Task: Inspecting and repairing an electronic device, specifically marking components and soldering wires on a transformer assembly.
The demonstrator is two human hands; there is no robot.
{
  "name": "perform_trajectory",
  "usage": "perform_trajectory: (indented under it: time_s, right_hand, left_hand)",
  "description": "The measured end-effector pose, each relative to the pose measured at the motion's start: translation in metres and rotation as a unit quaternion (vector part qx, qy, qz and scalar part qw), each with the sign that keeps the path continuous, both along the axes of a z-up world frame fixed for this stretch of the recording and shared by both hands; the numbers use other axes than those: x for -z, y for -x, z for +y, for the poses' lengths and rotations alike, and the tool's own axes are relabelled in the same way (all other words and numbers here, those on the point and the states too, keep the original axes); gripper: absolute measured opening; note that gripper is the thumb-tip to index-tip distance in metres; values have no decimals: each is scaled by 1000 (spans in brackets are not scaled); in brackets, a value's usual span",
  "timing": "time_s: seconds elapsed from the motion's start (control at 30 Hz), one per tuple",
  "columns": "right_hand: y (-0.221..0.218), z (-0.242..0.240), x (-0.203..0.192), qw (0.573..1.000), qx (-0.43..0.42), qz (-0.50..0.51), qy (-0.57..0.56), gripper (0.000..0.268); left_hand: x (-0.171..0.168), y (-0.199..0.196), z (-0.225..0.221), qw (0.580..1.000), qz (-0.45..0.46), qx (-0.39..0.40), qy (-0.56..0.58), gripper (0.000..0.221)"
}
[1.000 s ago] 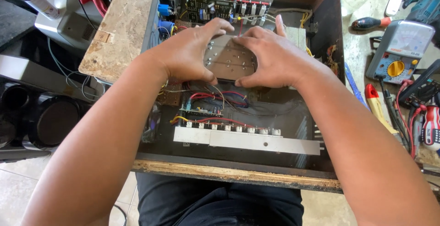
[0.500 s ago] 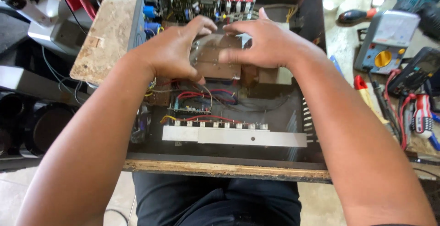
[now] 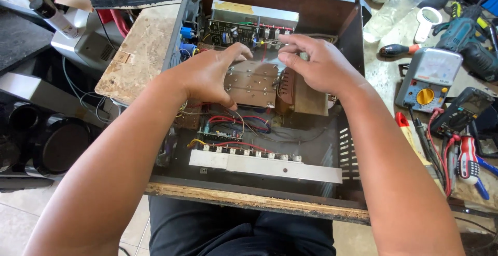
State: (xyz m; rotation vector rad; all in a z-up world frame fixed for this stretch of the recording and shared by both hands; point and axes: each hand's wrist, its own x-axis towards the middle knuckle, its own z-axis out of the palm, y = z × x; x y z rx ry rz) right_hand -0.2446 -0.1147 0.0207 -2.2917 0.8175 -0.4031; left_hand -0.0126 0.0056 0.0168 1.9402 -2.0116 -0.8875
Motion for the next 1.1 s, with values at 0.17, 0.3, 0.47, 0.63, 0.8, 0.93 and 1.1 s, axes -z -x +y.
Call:
perform_trajectory:
  time_s: [0.17, 0.3, 0.47, 0.63, 0.8, 0.93, 1.1]
  right_hand:
    - [-3, 0, -2, 1000, -2, 26, -4, 43]
    - [-2, 1, -3, 1000, -11, 16, 9, 43]
    - [-3, 3, -3, 1000, -8, 16, 14, 42]
    - [-4, 8, -7, 1000, -7, 14, 6, 42]
    - [-2, 2, -1, 1000, -17, 10, 18, 41]
    - [0, -4, 7, 1000, -12, 1, 22, 39]
    - [6, -4, 7, 999, -1, -48, 18, 36]
  left_hand:
    - [6, 1, -6, 1000, 12, 6, 11, 108]
    - [10, -2, -9, 1000, 16, 11, 16, 110]
    - [6, 2, -4, 1000, -15, 11, 21, 110]
    - [16, -5, -9, 999, -9, 19, 24, 114]
    - [19, -7, -10, 999, 0, 21, 32, 110]
    - [20, -7, -8, 1000, -2, 21, 19, 109]
    - [14, 3, -16, 999, 3, 42, 2, 107]
